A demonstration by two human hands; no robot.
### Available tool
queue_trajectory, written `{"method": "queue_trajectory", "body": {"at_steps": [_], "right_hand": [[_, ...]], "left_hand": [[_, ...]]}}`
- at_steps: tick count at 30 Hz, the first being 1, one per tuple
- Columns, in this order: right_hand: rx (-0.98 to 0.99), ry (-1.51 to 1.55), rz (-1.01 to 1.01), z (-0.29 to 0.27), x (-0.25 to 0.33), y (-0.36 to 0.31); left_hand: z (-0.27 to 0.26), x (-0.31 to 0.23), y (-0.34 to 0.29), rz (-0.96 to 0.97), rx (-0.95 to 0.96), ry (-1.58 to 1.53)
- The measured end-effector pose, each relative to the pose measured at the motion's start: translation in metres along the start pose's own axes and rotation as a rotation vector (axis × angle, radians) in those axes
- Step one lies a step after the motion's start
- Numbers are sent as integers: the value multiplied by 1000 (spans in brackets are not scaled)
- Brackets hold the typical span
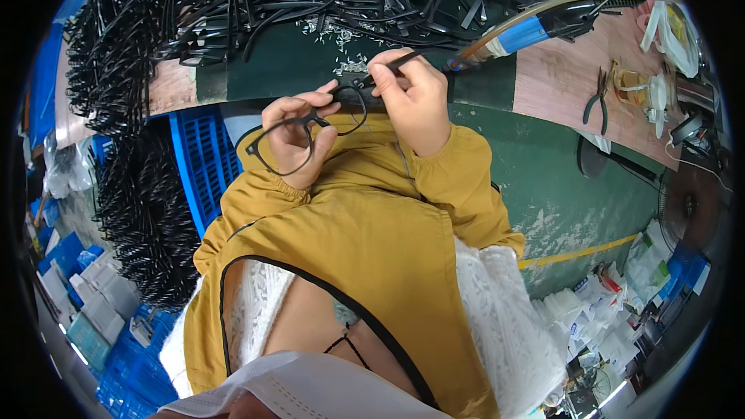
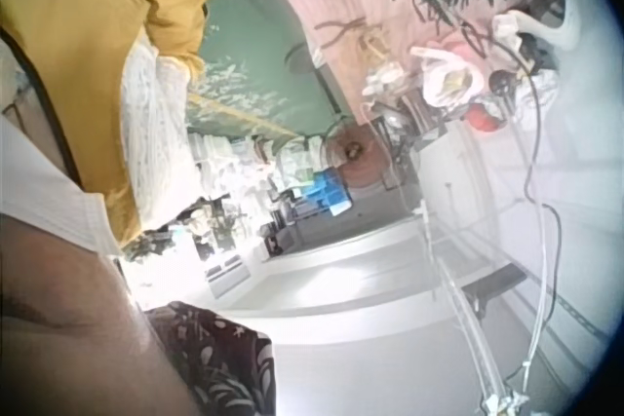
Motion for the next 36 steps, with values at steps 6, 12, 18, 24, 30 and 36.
{"method": "queue_trajectory", "body": {"at_steps": [6, 12, 18, 24, 30, 36], "right_hand": [[-54, 96, 19, 2, -14, 2], [-26, -347, -233, 11, 6, 6], [195, -134, 49, 3, 4, 5], [352, -301, -180, 21, 58, 59], [426, -1187, -381, 91, 43, 151], [439, -1123, -538, 66, 92, 136]], "left_hand": [[4, 5, -1, 102, -29, 98], [13, 2, -1, 115, 13, 283], [13, -15, 13, 48, -90, 58], [-50, -20, 25, -251, -425, -292], [-58, -22, 35, -475, -441, -54], [-50, -21, 43, -463, -505, -106]]}}
Point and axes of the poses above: each hand's wrist, its own y-axis towards the middle knuckle, its own z-axis out of the palm, x = y × z, the point moved 6 cm from there along y, towards the middle knuckle, and after that the axes turned 11 degrees about x, right-handed, at the moved point
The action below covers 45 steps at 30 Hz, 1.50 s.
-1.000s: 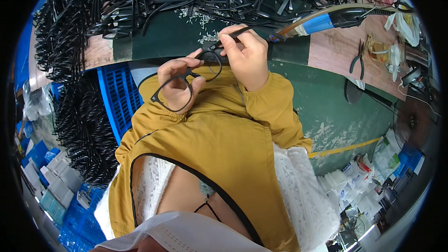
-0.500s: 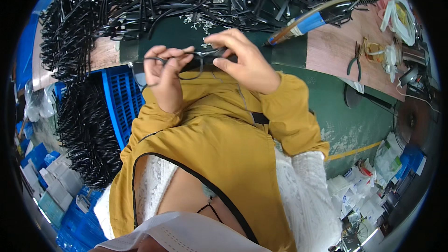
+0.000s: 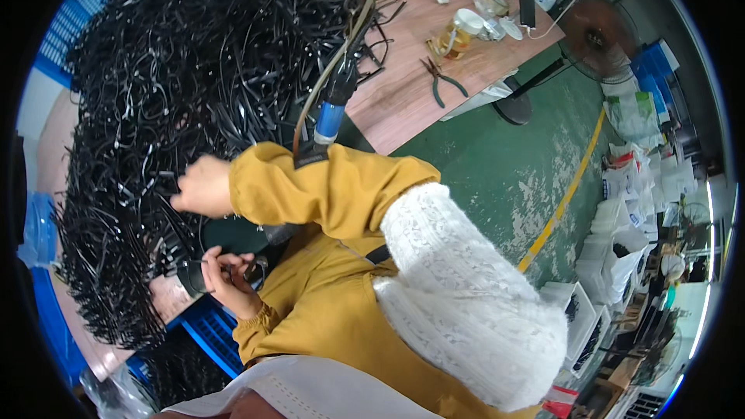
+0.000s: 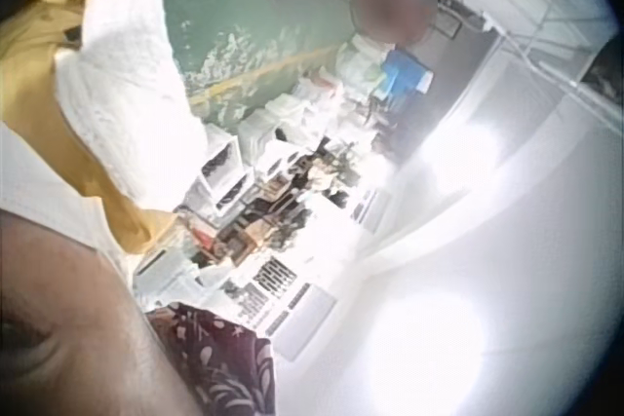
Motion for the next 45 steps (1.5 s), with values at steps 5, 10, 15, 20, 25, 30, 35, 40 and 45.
{"method": "queue_trajectory", "body": {"at_steps": [5, 10, 15, 20, 25, 30, 35, 40, 45], "right_hand": [[-288, 671, 178, 6, 0, -78], [-260, 1685, 259, 23, 8, -143], [-251, 938, 251, -1, 8, -191], [-376, 1107, 424, 60, -5, -202], [-394, 1209, 465, 79, -7, -187], [-325, 1022, 398, 61, -7, -171], [-300, 825, 358, 59, -10, -164], [-408, 601, 279, 44, 9, -169], [-1067, 626, 449, -7, -28, -233]], "left_hand": [[1, 2, 0, 30, 84, 6], [-1, -6, -3, -137, 86, 5], [35, 17, -22, -544, 412, -171], [72, 65, -57, -968, 677, -229], [72, 62, -47, -892, 624, -239], [77, 53, -44, -824, 627, -137], [77, 54, -44, -847, 548, -172], [75, 45, -39, -838, 589, -272], [78, 30, -26, -647, 660, -95]]}}
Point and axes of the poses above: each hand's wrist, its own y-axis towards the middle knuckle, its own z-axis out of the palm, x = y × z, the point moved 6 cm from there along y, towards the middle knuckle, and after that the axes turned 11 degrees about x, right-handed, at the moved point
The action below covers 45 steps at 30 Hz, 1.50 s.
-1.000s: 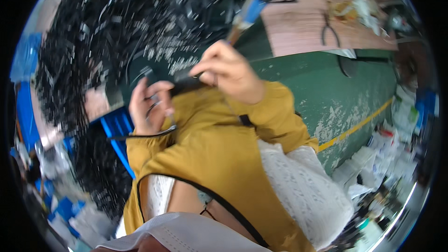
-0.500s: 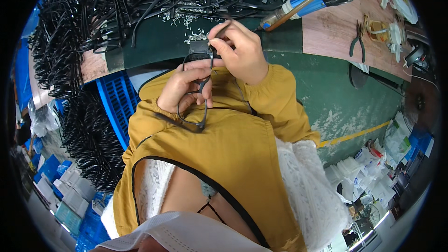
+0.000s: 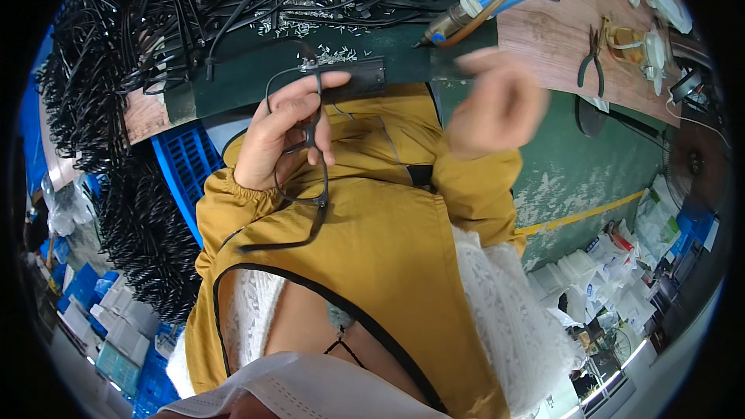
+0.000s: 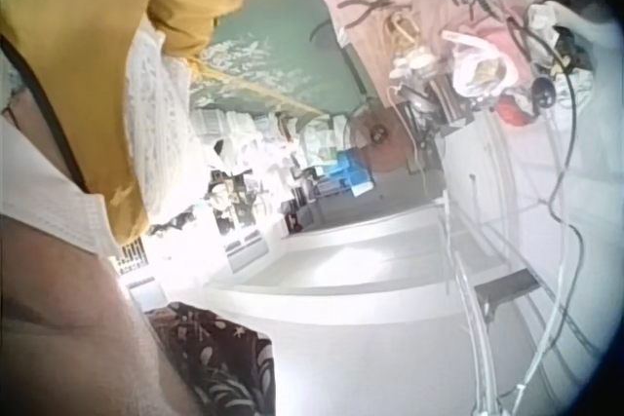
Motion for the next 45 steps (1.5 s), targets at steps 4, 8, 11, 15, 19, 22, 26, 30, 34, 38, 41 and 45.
{"method": "queue_trajectory", "body": {"at_steps": [4, 8, 11, 15, 19, 22, 26, 30, 34, 38, 41, 45], "right_hand": [[-149, 213, 213, -19, -62, 28], [88, 734, 229, 20, -94, 49], [224, 1044, 228, 51, -92, 54], [301, 1143, 232, 80, -90, 51], [245, 1108, 267, 79, -89, 41], [233, 1121, 333, 69, -76, 29], [282, 1160, 304, 69, -42, 11], [279, 1079, 321, 72, -27, 0], [283, 993, 343, 77, -27, -1], [333, 986, 346, 86, -24, -2], [393, 1027, 299, 87, -23, 2], [206, 1142, 417, 77, -50, 14]], "left_hand": [[1, -5, 12, 85, -34, 74], [-9, -9, 8, 191, -68, -19], [-19, -6, -2, 191, -79, -93], [-19, 10, -5, 81, -130, -161], [-3, 30, -2, -86, -147, -275], [10, 51, 0, -248, -158, -442], [12, 65, 6, -276, -106, -565], [7, 73, 10, -231, -58, -594], [5, 74, 9, -208, -8, -592], [4, 74, 11, -223, 37, -590], [5, 75, 15, -210, 50, -614], [3, 73, 12, -213, -18, -562]]}}
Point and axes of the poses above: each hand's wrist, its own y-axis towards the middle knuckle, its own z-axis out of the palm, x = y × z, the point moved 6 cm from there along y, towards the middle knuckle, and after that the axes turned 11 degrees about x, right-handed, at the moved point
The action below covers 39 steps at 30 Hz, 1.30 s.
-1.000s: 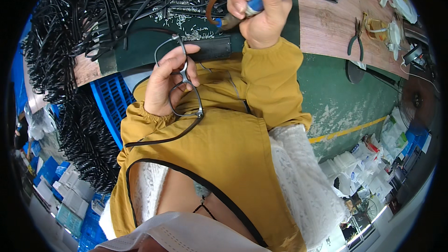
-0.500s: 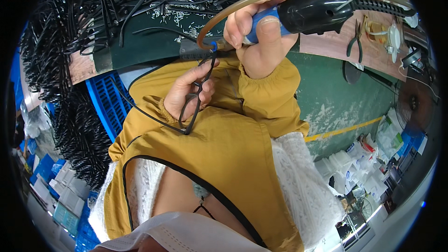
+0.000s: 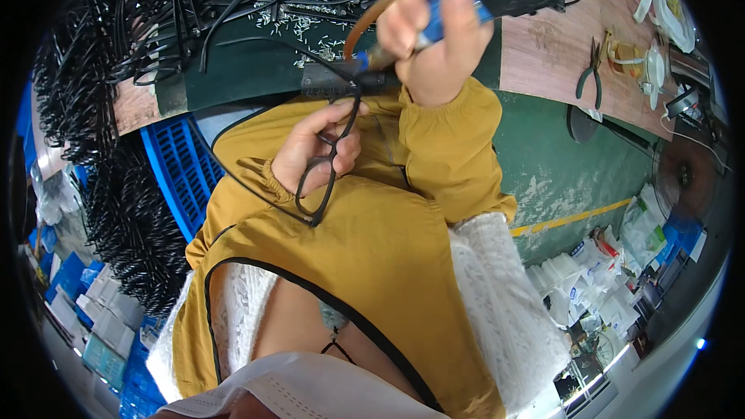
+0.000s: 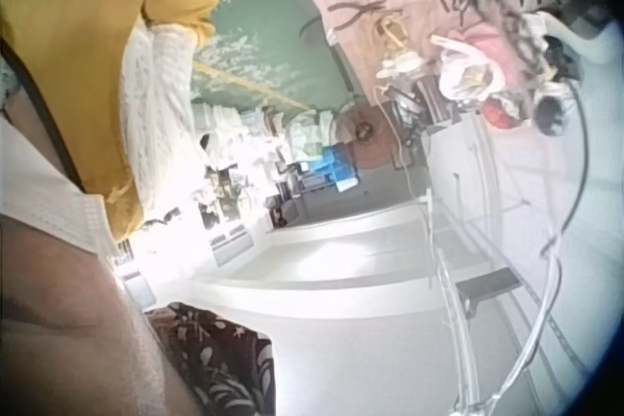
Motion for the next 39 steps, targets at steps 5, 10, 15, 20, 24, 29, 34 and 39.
{"method": "queue_trajectory", "body": {"at_steps": [5, 10, 15, 20, 24, 29, 34, 39], "right_hand": [[-39, -193, -119, -19, -5, 30], [56, 144, -208, -19, -10, 53], [151, 71, 28, -11, -6, 39], [172, -53, 60, 8, -8, 28], [249, -104, 63, 27, -9, 30], [83, -39, 146, 22, -17, 31], [205, -18, 212, 17, -28, 23], [75, 147, 164, -9, -18, 6]], "left_hand": [[13, -34, -15, 187, 155, 6], [26, -83, -27, 759, 140, 474], [43, -63, -39, 1064, 30, 1153], [27, -41, -47, 975, -54, 1410], [16, -36, -44, 1074, -39, 1368], [5, -31, -35, 1210, 5, 1189], [1, -32, -33, 1225, 83, 1089], [3, -46, -57, 1058, 2, 1240]]}}
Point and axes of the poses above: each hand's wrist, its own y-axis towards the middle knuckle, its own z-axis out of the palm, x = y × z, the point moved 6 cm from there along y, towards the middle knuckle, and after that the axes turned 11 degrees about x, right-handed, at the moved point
